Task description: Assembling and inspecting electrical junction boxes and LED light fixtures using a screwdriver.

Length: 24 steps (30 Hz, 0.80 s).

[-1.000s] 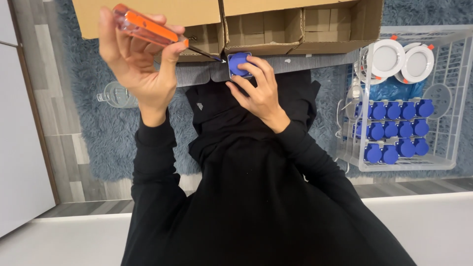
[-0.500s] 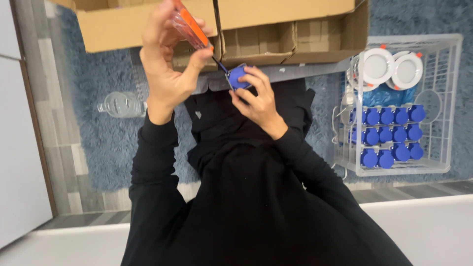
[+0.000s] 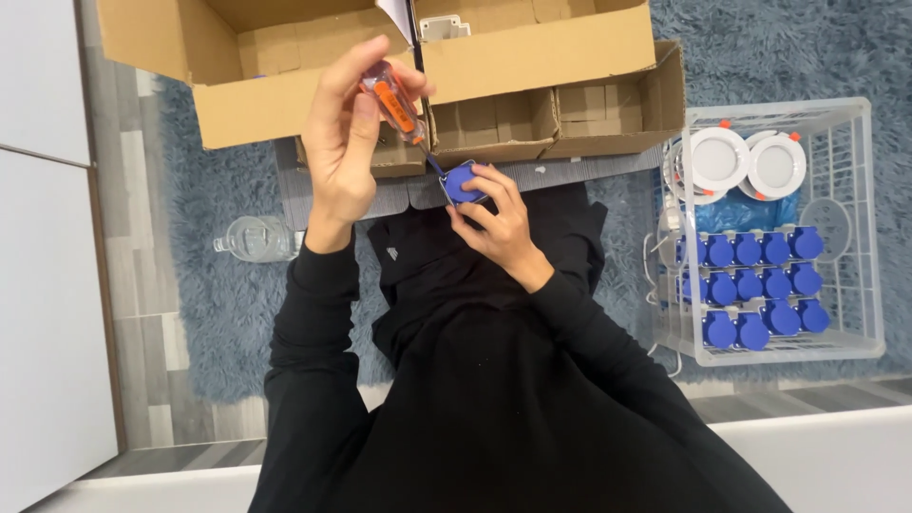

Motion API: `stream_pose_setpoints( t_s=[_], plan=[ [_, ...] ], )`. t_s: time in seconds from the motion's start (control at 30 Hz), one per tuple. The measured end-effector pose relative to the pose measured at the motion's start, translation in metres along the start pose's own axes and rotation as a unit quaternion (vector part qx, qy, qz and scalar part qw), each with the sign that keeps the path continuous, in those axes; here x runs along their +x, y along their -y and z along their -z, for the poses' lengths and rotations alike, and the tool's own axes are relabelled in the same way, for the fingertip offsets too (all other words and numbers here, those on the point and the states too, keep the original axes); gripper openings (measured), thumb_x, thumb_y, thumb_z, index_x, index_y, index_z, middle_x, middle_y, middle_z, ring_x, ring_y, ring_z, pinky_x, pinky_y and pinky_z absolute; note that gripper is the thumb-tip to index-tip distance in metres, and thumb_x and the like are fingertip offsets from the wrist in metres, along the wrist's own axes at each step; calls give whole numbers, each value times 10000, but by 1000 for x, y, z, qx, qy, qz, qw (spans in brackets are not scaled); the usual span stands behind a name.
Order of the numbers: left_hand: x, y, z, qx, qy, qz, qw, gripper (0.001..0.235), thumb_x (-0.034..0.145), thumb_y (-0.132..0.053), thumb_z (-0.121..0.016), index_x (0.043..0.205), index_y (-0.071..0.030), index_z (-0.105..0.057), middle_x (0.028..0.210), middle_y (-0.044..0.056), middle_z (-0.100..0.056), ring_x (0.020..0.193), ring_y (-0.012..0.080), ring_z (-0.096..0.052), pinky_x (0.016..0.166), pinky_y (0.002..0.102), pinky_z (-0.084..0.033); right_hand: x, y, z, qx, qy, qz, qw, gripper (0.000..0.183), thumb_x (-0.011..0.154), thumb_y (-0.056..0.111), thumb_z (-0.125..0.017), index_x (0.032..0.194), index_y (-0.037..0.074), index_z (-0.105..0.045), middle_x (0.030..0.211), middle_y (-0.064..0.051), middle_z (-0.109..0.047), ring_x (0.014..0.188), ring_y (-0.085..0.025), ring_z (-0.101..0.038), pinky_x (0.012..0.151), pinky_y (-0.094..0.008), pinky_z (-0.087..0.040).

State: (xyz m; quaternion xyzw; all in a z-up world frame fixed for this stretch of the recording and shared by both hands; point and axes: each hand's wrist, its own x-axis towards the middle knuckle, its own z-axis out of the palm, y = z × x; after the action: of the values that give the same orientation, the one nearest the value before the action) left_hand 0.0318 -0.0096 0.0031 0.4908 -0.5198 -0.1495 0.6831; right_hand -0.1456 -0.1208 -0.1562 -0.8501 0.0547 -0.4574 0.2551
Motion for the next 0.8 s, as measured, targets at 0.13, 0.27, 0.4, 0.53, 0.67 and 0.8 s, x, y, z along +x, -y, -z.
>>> stream_pose_setpoints(
  t_s=[0.13,0.27,0.4,0.53,0.67,0.8],
  plan=[
    [7,8,-3,58,-15,-51,997,365,1218,-226,-599,1556,-128,-506,1450,82,-494,1314,256,-640,1213,431,-566,-1,-1,0,1,-2,1,1000,228,814,-29,-935,888,55,-737,1218,-67,-674,1314,-355,-637,1147,-514,-587],
    [2,15,-1,51,-33,-25,998,402,1240,-127,-621,1616,-185,-491,1403,96,-581,1198,229,-661,1128,374,-612,-2,-3,-2,5,-5,4,1000,229,806,-34,-932,881,54,-734,1221,-65,-677,1298,-347,-646,1169,-525,-576],
    [1,11,-3,10,-17,-10,1000,355,1316,-174,-403,1667,-195,-443,1431,171,-681,1251,283,-736,956,363,-689,-2,-3,-2,10,-7,4,1000,230,814,-27,-933,869,49,-724,1218,-74,-678,1304,-348,-643,1175,-530,-574],
    [2,14,-5,66,-36,-36,997,398,1230,-266,-618,1592,-153,-497,1453,80,-537,1315,242,-671,1207,392,-592,-6,-6,-5,4,-10,3,1000,229,803,-20,-942,861,54,-733,1214,-74,-688,1308,-343,-642,1181,-526,-566],
    [-2,18,-4,73,-57,-27,995,446,1227,-116,-657,1632,-195,-489,1363,69,-557,1181,201,-657,1133,357,-612,-6,-7,-5,8,-9,2,1000,225,811,-20,-939,861,58,-734,1218,-69,-690,1307,-338,-642,1193,-535,-556],
    [-6,15,-6,5,-39,-4,999,362,1311,-181,-446,1672,-191,-454,1398,175,-700,1219,276,-756,951,352,-690,-7,-7,-5,12,-9,1,1000,237,815,-24,-940,861,60,-723,1227,-66,-679,1318,-340,-637,1190,-535,-565]
  ],
)
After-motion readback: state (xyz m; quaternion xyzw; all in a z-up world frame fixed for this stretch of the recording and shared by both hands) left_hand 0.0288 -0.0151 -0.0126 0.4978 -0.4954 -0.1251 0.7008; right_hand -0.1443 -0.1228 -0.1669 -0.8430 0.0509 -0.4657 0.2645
